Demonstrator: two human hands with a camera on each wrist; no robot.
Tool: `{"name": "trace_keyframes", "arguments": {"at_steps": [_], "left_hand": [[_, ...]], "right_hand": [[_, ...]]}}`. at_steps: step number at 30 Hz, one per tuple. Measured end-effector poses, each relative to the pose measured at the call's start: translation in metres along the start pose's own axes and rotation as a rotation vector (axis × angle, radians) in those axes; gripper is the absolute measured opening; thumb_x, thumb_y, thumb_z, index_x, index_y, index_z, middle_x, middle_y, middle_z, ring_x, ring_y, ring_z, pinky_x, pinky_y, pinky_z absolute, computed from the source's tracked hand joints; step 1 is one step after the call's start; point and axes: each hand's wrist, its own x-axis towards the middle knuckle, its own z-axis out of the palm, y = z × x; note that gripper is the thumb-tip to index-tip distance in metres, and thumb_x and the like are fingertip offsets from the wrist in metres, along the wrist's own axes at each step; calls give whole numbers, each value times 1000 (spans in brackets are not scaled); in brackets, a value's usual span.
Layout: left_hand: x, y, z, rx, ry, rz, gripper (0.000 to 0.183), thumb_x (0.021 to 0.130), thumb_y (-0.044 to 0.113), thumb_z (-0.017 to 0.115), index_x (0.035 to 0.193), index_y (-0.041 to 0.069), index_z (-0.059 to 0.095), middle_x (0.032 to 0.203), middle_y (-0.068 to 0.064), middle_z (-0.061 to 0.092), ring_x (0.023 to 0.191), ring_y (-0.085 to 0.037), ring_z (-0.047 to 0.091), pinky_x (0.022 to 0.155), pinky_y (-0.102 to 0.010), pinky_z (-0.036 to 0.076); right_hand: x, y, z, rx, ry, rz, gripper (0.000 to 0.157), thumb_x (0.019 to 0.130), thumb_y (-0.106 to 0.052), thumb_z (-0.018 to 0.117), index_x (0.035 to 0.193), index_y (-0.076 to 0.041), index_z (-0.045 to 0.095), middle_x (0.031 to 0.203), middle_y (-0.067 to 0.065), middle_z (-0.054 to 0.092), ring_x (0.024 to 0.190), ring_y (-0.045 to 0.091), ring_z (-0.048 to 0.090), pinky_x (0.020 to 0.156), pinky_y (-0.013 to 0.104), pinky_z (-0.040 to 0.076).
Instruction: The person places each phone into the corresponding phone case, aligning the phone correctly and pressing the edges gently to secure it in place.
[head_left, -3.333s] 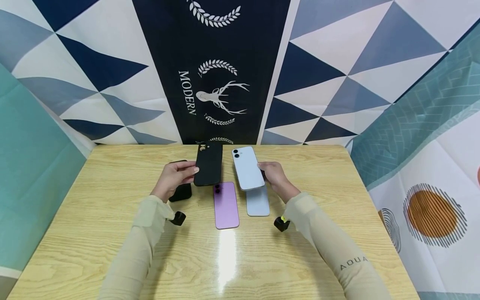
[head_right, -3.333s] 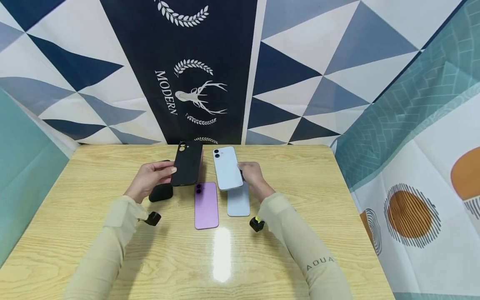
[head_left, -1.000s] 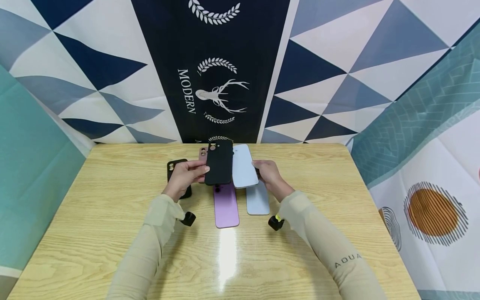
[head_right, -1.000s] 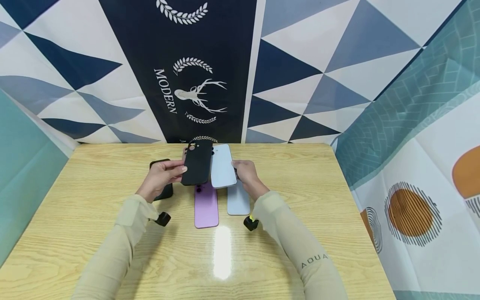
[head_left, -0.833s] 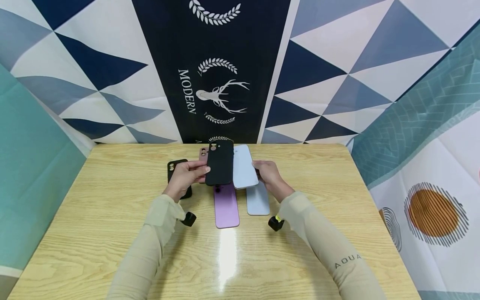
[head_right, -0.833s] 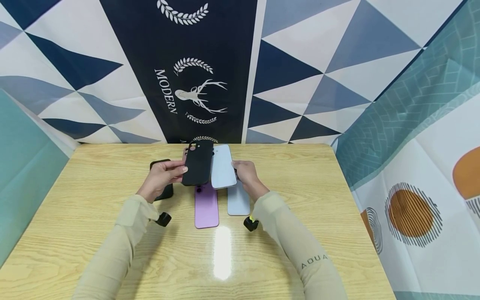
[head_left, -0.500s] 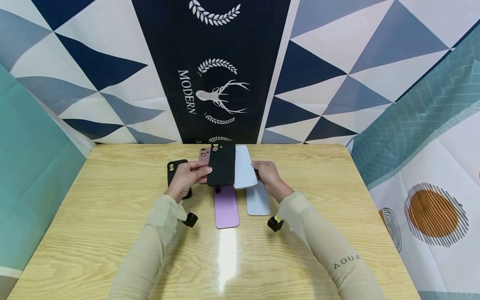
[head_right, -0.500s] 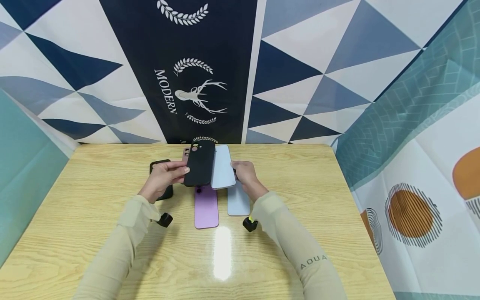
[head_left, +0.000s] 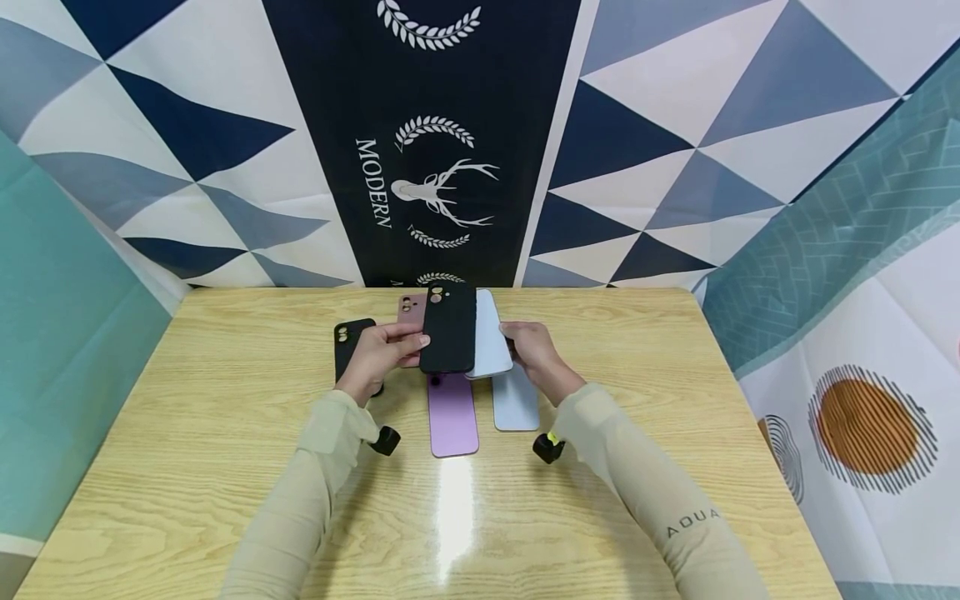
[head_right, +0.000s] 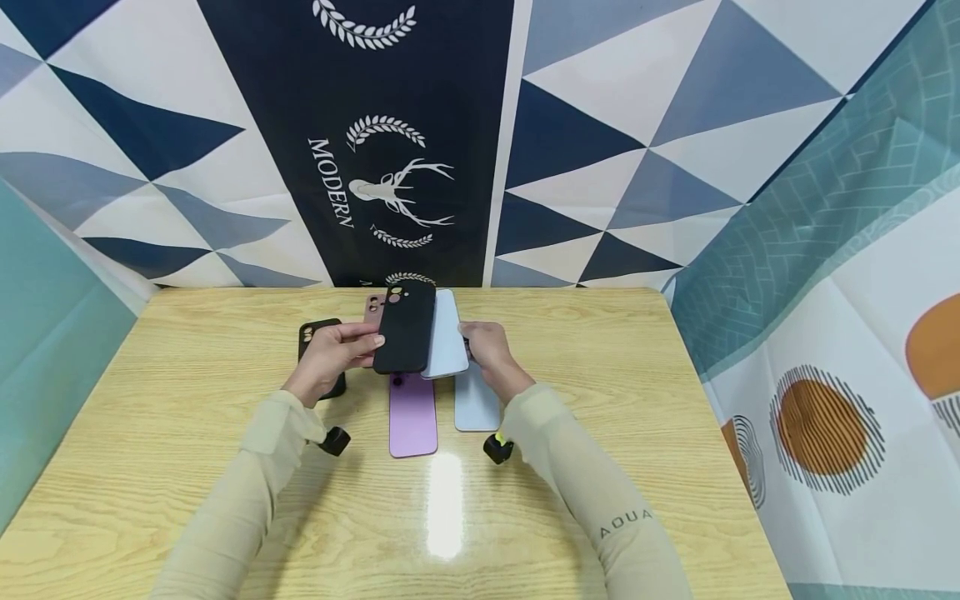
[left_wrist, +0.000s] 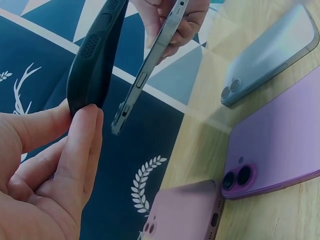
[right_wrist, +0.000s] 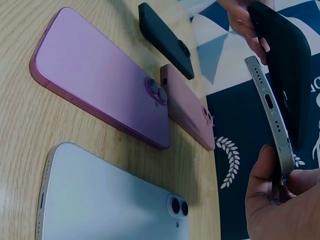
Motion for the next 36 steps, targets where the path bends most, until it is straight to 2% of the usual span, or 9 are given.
{"name": "trace_keyframes", "arguments": {"at_steps": [7, 15, 20, 22, 28, 32, 36], "left_hand": [[0, 0, 2, 5, -4, 3, 41, 87, 21, 67, 126, 10, 59, 127, -10, 59, 87, -4, 65, 81, -24, 57], [2, -2, 6, -29, 3, 6, 40, 86, 18, 68, 124, 9, 60, 117, -8, 63, 84, -4, 65, 86, -30, 56], [1, -2, 7, -30, -2, 9, 40, 86, 18, 68, 124, 8, 60, 113, -5, 64, 86, -4, 64, 80, -24, 57], [1, -1, 8, -35, 1, 7, 39, 87, 17, 68, 124, 8, 60, 112, -5, 64, 85, -4, 64, 81, -25, 57], [1, -1, 10, -54, -6, 2, 39, 87, 14, 67, 124, 7, 60, 112, -6, 64, 84, -3, 64, 95, -39, 51], [0, -1, 12, -57, -5, -6, 38, 87, 14, 68, 123, 8, 61, 115, -8, 64, 83, -4, 64, 96, -40, 50], [-1, 0, 13, -64, 2, 2, 37, 86, 14, 68, 122, 6, 61, 110, -5, 66, 80, -3, 65, 96, -42, 50]], "right_hand": [[0, 1, 2, 0, -3, -8, 34, 97, -15, 46, 124, 3, 57, 85, 0, 56, 73, 9, 50, 58, 16, 43], [-1, 1, 3, 18, -7, -8, 34, 97, -13, 47, 125, 3, 56, 84, -2, 56, 69, 5, 50, 58, 15, 44], [-1, 1, 4, 23, -8, -10, 33, 97, -12, 47, 125, 4, 56, 81, -3, 55, 67, 5, 49, 57, 15, 43], [-2, 1, 5, 27, -6, -9, 33, 96, -12, 47, 124, 4, 57, 79, -3, 55, 66, 5, 49, 57, 15, 42], [-3, 0, 6, 33, -9, -10, 33, 96, -12, 48, 124, 5, 56, 80, -3, 54, 66, 5, 49, 57, 15, 43], [-3, 0, 6, 45, -22, -15, 34, 97, -11, 47, 125, 6, 55, 78, -3, 55, 65, 4, 49, 58, 16, 43], [-4, 0, 6, 52, -34, -15, 33, 97, -12, 47, 124, 5, 56, 75, -4, 55, 65, 6, 48, 59, 17, 41]]}}
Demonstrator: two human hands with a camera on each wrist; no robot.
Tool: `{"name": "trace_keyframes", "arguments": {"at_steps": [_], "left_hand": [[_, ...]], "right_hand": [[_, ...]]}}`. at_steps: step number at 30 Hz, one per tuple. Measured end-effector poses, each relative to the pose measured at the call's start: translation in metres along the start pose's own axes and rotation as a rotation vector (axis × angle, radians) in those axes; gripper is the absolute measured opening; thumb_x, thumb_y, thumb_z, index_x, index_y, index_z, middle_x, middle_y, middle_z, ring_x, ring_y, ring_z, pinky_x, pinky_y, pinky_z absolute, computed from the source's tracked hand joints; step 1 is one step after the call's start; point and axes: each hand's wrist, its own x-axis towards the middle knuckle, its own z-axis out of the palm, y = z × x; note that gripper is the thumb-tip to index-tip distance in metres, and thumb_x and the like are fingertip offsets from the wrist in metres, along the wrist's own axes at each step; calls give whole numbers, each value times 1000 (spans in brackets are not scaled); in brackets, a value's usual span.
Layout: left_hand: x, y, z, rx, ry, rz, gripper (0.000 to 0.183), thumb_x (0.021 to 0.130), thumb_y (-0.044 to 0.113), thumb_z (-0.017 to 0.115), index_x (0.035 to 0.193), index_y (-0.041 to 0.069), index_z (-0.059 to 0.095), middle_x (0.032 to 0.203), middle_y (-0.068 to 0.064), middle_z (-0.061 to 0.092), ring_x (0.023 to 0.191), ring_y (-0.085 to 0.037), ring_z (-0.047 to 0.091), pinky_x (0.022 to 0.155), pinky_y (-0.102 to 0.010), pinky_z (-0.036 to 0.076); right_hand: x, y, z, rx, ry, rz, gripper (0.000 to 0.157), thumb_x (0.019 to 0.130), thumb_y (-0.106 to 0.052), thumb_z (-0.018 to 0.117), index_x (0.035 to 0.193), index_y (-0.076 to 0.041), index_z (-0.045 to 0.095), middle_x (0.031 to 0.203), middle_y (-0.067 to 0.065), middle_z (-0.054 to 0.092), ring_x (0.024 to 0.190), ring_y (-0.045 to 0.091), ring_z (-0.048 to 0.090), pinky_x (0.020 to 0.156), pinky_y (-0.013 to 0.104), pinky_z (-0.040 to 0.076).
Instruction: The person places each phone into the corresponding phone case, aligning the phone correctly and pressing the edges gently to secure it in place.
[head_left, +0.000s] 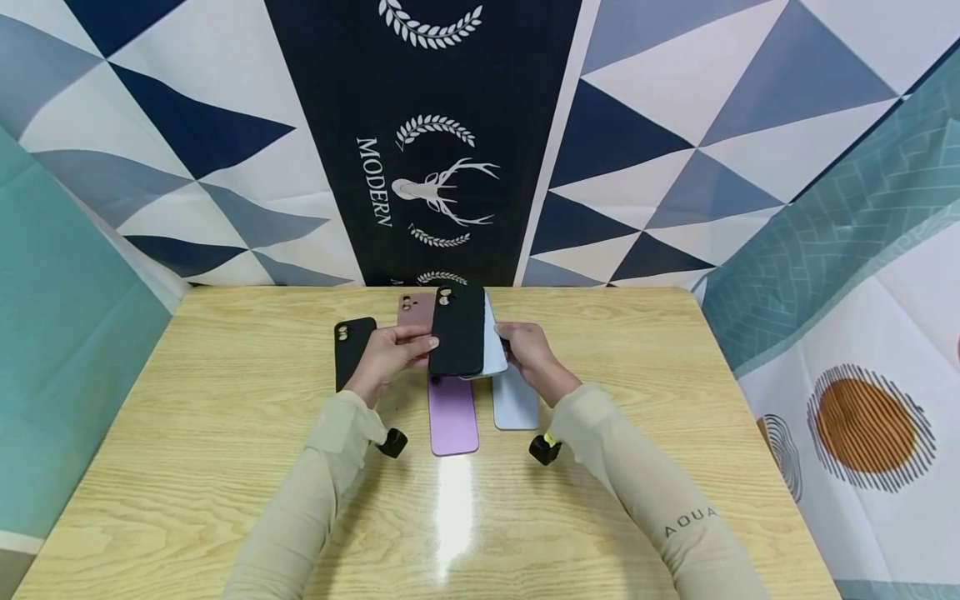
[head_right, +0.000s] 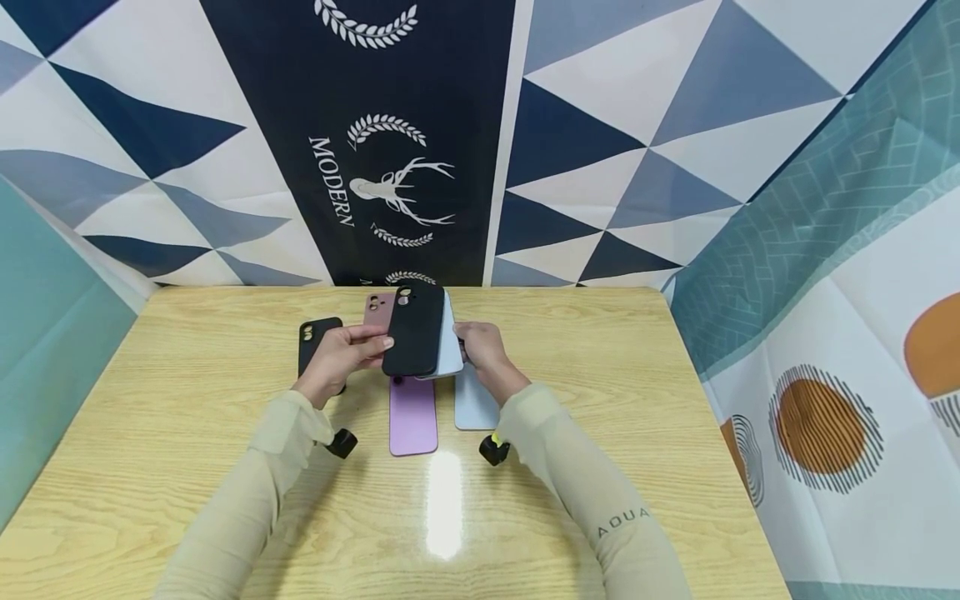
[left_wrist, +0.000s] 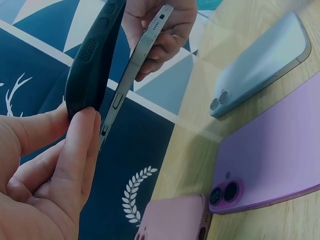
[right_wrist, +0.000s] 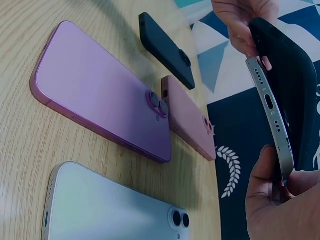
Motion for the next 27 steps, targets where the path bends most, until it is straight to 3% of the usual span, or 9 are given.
{"name": "trace_keyframes", "arguments": {"at_steps": [6, 16, 27], "left_hand": [[2, -2, 2, -16, -2, 6, 38, 85, 13, 69, 122, 5, 61, 96, 2, 67, 75, -2, 65, 93, -40, 52], [3, -3, 4, -10, -5, 8, 40, 85, 14, 69, 123, 5, 60, 95, 4, 67, 74, -1, 65, 93, -40, 52], [3, -5, 8, -20, -8, 10, 40, 85, 12, 69, 123, 4, 59, 103, -4, 66, 74, -3, 65, 72, -21, 57]], "right_hand": [[-2, 0, 1, 6, -1, 5, 33, 98, -13, 47, 124, 4, 57, 76, -4, 54, 67, 9, 48, 61, 19, 40], [-3, -1, 1, 1, -1, 15, 33, 98, -13, 46, 123, 3, 57, 79, -3, 53, 69, 9, 47, 66, 23, 40], [-6, -2, 1, 42, -13, 10, 33, 98, -12, 45, 124, 5, 56, 78, -1, 55, 60, 4, 47, 58, 18, 39]]}}
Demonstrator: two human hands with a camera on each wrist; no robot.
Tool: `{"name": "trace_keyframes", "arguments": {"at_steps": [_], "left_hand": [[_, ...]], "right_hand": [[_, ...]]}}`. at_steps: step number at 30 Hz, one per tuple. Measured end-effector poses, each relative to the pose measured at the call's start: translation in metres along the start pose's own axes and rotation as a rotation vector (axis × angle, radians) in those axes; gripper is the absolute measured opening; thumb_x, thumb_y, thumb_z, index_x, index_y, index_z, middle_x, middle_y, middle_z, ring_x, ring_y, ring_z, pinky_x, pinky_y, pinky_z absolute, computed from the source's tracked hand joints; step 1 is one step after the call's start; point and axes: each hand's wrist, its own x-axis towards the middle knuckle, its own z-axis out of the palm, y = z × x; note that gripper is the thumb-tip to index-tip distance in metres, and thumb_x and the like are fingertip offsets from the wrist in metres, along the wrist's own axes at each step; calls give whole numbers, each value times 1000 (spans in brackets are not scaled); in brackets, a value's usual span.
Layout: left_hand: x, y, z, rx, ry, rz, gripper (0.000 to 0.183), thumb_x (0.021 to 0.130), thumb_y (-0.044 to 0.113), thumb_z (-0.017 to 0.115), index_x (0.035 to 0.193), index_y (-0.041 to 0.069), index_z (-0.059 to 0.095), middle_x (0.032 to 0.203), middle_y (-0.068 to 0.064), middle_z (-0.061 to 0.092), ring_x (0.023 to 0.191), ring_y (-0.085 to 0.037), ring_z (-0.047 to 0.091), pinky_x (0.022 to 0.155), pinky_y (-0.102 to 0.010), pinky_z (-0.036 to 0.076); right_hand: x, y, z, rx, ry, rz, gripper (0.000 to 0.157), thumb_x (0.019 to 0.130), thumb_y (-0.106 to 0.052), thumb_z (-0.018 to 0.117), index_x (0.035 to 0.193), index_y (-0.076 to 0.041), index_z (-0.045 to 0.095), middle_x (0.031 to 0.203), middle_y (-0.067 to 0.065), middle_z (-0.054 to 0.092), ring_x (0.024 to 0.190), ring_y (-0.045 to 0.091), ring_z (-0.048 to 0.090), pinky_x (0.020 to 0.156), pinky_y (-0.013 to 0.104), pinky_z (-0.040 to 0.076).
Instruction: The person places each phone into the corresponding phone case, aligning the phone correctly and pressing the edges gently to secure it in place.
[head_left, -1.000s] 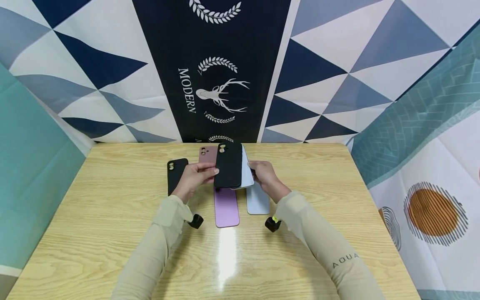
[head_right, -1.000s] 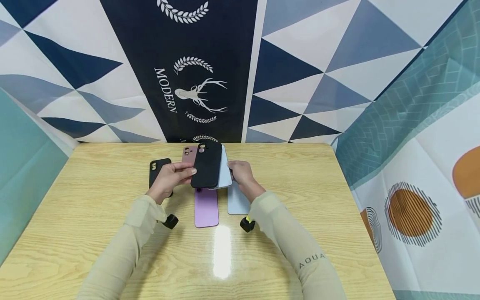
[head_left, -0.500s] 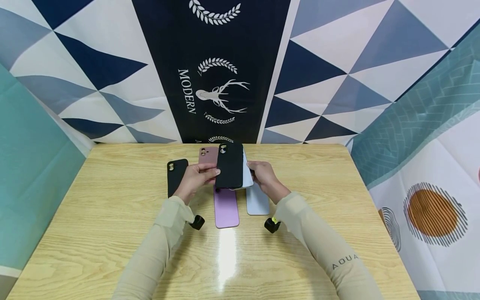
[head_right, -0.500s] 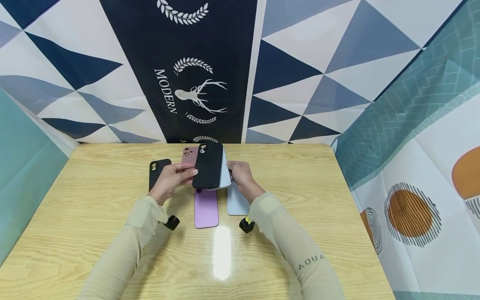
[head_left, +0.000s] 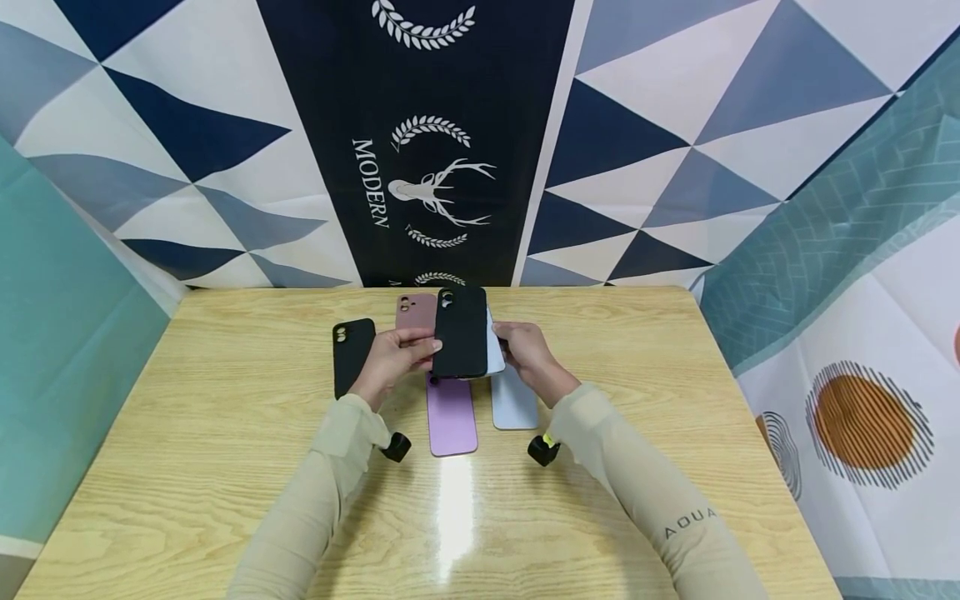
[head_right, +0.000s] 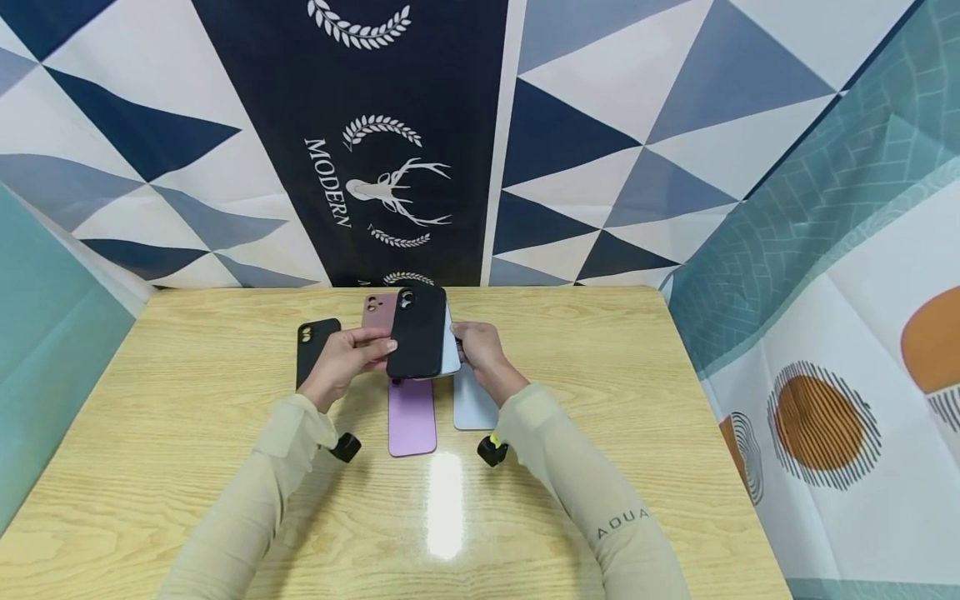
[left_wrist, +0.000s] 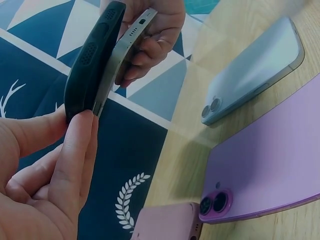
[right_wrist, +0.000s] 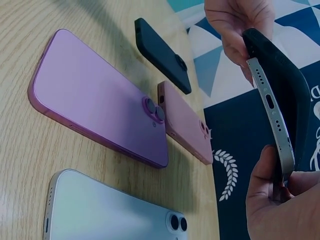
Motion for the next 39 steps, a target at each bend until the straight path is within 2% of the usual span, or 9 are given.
{"name": "trace_keyframes", "arguments": {"at_steps": [12, 20, 26, 39], "left_hand": [[0, -1, 4, 4, -13, 7, 42, 86, 12, 68, 125, 3, 56, 114, -11, 64, 76, -4, 66, 77, -26, 58], [0, -3, 7, -33, 0, 21, 40, 85, 9, 68, 124, 2, 57, 106, -8, 66, 75, -5, 67, 73, -25, 58], [-1, -3, 10, -65, 13, 23, 37, 85, 9, 68, 120, 4, 59, 101, -5, 65, 78, -6, 66, 72, -24, 58], [-3, -5, 13, -76, 20, 32, 36, 86, 9, 68, 120, 3, 60, 109, -11, 67, 78, -7, 67, 77, -28, 58]], "right_hand": [[1, 0, 1, 27, -12, -2, 33, 97, -10, 45, 123, 7, 55, 71, -6, 56, 60, 4, 48, 57, 17, 39], [0, -1, 2, 29, -19, 2, 33, 98, -10, 44, 125, 5, 55, 74, -6, 59, 64, 4, 51, 58, 16, 41], [-1, -1, 2, 36, -17, -8, 33, 98, -7, 42, 125, 6, 55, 73, -6, 58, 61, 4, 48, 56, 15, 38], [-1, 1, 2, 31, -6, -13, 32, 98, -8, 42, 123, 4, 57, 73, -5, 58, 59, 4, 48, 58, 18, 39]]}}
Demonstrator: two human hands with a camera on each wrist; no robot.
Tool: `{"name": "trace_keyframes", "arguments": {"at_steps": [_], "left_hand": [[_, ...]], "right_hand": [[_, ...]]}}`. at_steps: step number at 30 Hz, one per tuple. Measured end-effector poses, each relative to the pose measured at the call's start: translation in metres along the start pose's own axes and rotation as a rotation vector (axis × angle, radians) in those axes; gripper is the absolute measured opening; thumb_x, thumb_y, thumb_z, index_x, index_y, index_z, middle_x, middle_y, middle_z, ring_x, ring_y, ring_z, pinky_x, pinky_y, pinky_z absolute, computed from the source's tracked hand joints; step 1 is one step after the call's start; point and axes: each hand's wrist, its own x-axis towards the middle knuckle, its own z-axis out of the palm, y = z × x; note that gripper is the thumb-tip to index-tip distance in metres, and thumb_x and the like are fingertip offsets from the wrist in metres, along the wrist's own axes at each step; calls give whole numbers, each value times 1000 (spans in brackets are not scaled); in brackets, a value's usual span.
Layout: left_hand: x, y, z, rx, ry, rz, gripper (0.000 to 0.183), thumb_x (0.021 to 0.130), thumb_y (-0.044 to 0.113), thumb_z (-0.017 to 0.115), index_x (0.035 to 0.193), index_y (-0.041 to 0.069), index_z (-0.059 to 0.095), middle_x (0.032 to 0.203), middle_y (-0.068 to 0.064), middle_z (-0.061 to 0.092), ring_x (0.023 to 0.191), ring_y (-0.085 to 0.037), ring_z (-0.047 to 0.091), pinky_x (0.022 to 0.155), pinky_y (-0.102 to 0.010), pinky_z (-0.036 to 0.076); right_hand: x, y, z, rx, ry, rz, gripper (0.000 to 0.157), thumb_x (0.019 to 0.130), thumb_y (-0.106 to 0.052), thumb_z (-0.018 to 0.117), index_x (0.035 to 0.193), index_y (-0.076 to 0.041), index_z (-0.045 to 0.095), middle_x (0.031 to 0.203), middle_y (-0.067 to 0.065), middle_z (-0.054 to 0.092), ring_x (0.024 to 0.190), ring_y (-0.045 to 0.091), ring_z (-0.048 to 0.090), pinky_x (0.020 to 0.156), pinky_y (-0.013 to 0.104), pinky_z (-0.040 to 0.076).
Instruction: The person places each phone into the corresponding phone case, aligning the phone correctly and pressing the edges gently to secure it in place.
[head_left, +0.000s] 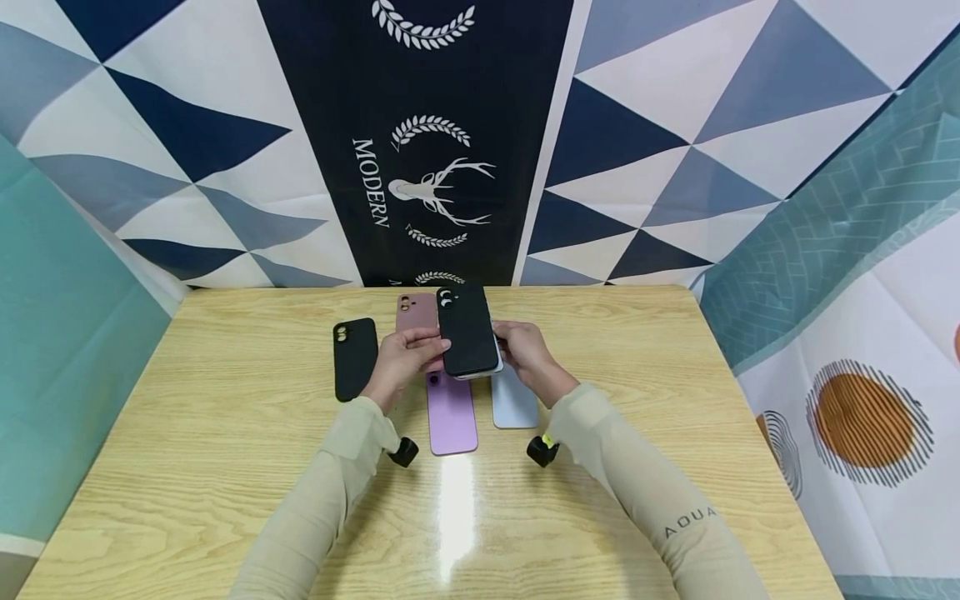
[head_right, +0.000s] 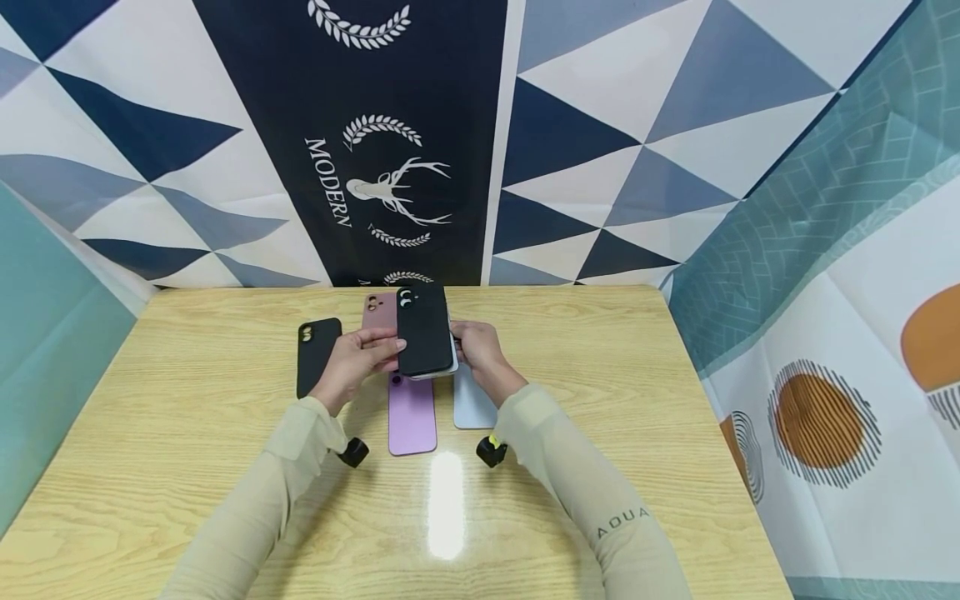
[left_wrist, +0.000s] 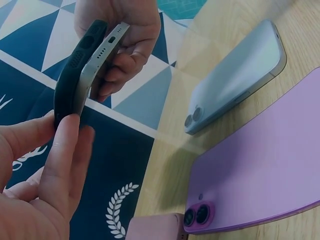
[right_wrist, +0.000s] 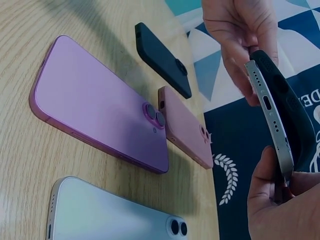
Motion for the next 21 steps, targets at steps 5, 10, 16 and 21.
{"name": "trace_keyframes", "arguments": {"at_steps": [5, 10, 16, 21], "left_hand": [[1, -1, 0, 13, 5, -3, 36, 86, 9, 68, 120, 4, 60, 112, -14, 66, 77, -7, 67, 82, -33, 57], [2, -3, 1, 17, 2, -5, 37, 86, 9, 67, 122, 4, 59, 115, -16, 66, 77, -7, 67, 82, -33, 57], [1, -2, 2, -1, -4, -2, 37, 86, 7, 66, 122, 3, 57, 115, -18, 66, 75, -7, 68, 71, -26, 59], [1, -2, 2, -1, 0, 5, 38, 86, 7, 66, 122, 2, 56, 113, -16, 66, 75, -7, 67, 70, -25, 59]], "right_hand": [[-1, 0, -1, 11, -5, 7, 32, 98, -8, 42, 124, 4, 57, 75, -5, 58, 61, 5, 48, 57, 17, 38], [0, 1, 0, 35, -24, 5, 33, 98, -8, 42, 125, 5, 56, 73, -5, 59, 60, 4, 48, 55, 15, 39], [2, 2, -2, 49, -53, 4, 34, 99, -8, 41, 127, 5, 54, 73, -7, 59, 60, 3, 48, 53, 14, 37], [2, 1, -3, 48, -78, -2, 34, 99, -9, 41, 127, 5, 54, 72, -5, 58, 57, 5, 43, 50, 15, 33]]}}
